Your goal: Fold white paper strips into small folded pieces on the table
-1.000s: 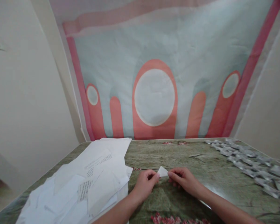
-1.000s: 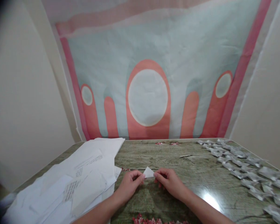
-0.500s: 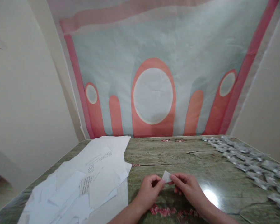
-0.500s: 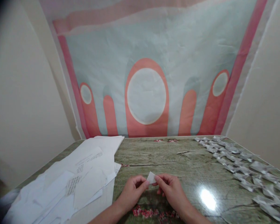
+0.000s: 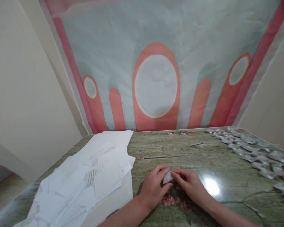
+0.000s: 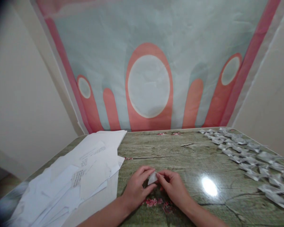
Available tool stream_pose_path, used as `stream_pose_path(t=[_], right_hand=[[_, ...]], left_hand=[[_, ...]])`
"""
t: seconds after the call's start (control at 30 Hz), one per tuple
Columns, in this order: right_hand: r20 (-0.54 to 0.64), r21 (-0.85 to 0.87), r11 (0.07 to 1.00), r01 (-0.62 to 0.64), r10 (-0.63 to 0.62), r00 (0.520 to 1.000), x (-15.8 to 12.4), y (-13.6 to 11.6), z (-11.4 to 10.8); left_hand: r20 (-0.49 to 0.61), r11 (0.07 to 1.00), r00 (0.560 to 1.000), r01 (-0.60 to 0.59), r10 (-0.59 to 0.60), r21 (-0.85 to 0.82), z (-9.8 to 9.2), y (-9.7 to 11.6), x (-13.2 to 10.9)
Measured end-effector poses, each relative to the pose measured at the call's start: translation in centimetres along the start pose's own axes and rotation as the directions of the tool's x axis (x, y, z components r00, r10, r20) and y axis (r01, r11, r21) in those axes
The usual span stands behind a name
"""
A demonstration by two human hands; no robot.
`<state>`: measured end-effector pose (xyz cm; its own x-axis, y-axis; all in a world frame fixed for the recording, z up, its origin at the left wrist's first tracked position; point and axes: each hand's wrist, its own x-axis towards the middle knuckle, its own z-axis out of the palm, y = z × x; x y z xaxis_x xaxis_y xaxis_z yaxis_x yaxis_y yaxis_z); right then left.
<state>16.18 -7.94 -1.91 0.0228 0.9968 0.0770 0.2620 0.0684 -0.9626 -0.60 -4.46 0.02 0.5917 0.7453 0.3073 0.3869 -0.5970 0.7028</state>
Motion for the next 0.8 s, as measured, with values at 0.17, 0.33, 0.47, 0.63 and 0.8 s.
stream_pose_path(t=[0.17,0.33,0.47,0.63,0.8], right_hand=[[-0.022,-0.042,0.998,0.045,-0.046,0.999,-0.2,0.5,0.2],[0.008,0.024,0.999,0.029,-0.029,1.000,-0.4,0.0,0.1],[0.045,0.015,0.998,0.064,-0.064,0.997,-0.6,-0.2,0.0],[0.046,0.018,0.997,0.080,-0.081,0.996,-0.6,-0.1,0.0],[0.013,0.051,0.996,0.075,-0.076,0.997,-0.6,0.2,0.1]], left_hand=[[-0.016,0.999,1.000,0.016,-0.015,0.034,0.0,0.2,0.0],[-0.058,0.989,0.994,0.086,-0.093,-0.119,0.2,0.0,0.3],[-0.073,0.950,0.979,0.165,-0.191,-0.267,0.6,-0.6,0.6],[-0.045,0.881,0.968,0.206,-0.248,-0.427,1.0,-1.0,0.6],[0.008,0.780,0.956,0.243,-0.293,-0.577,1.4,-1.2,0.6]])
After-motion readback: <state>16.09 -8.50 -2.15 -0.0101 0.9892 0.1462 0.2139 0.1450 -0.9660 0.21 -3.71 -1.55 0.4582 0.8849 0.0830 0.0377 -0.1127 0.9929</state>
